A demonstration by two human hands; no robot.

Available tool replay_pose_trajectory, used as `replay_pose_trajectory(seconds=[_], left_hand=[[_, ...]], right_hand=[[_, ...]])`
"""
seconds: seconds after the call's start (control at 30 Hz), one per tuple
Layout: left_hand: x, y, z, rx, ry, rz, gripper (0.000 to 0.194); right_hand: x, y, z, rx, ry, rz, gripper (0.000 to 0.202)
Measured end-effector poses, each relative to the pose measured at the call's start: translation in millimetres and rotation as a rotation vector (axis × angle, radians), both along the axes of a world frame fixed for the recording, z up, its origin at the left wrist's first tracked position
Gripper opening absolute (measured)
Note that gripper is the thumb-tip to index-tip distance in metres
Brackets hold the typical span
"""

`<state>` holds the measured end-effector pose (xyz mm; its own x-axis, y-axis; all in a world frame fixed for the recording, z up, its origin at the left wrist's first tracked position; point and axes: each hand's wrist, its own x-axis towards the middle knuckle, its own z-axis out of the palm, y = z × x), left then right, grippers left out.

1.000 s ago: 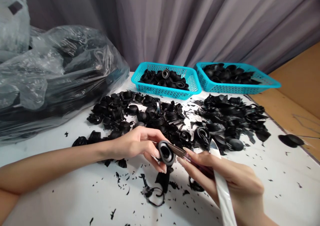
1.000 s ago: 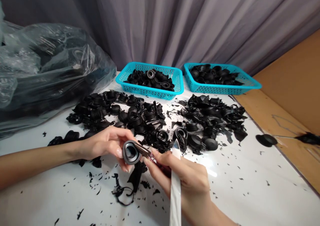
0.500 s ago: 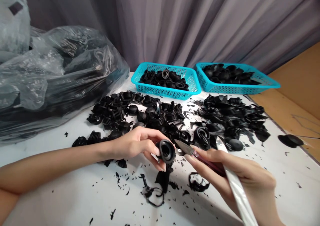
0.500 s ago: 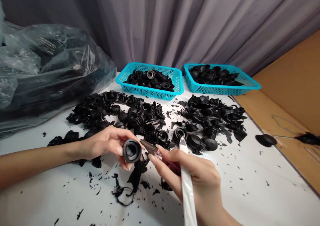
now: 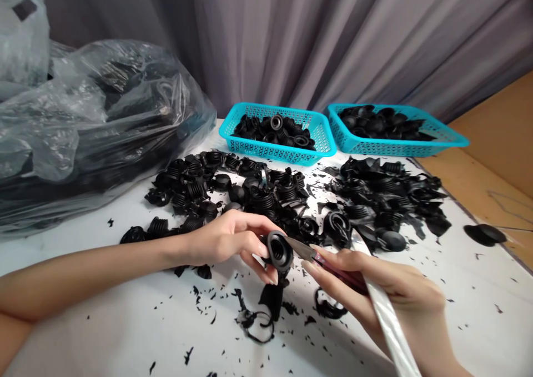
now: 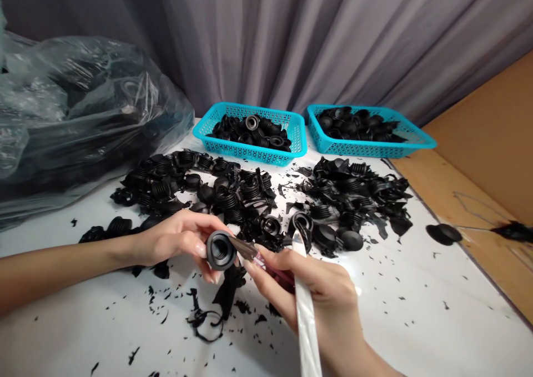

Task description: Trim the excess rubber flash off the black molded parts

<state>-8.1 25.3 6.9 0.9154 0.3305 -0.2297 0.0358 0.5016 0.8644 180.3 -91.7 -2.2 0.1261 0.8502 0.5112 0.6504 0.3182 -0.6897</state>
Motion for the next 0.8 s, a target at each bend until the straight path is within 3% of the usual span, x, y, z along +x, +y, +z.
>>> replay_pose_trajectory(seconds=[0.57,0.8], left_hand=[[0.2,0.9,-0.2,-0.002,-0.03,-0.005,0.028],[-0.2,1.2,0.9,-0.014,-0.022,-0.014,0.032]], right_hand=[[-3.0,-2.0,0.9,-0.015,-0.024,-0.035,0.009],[-2.9,1.0,4.4,0.037,-0.046,0.016,0.01]])
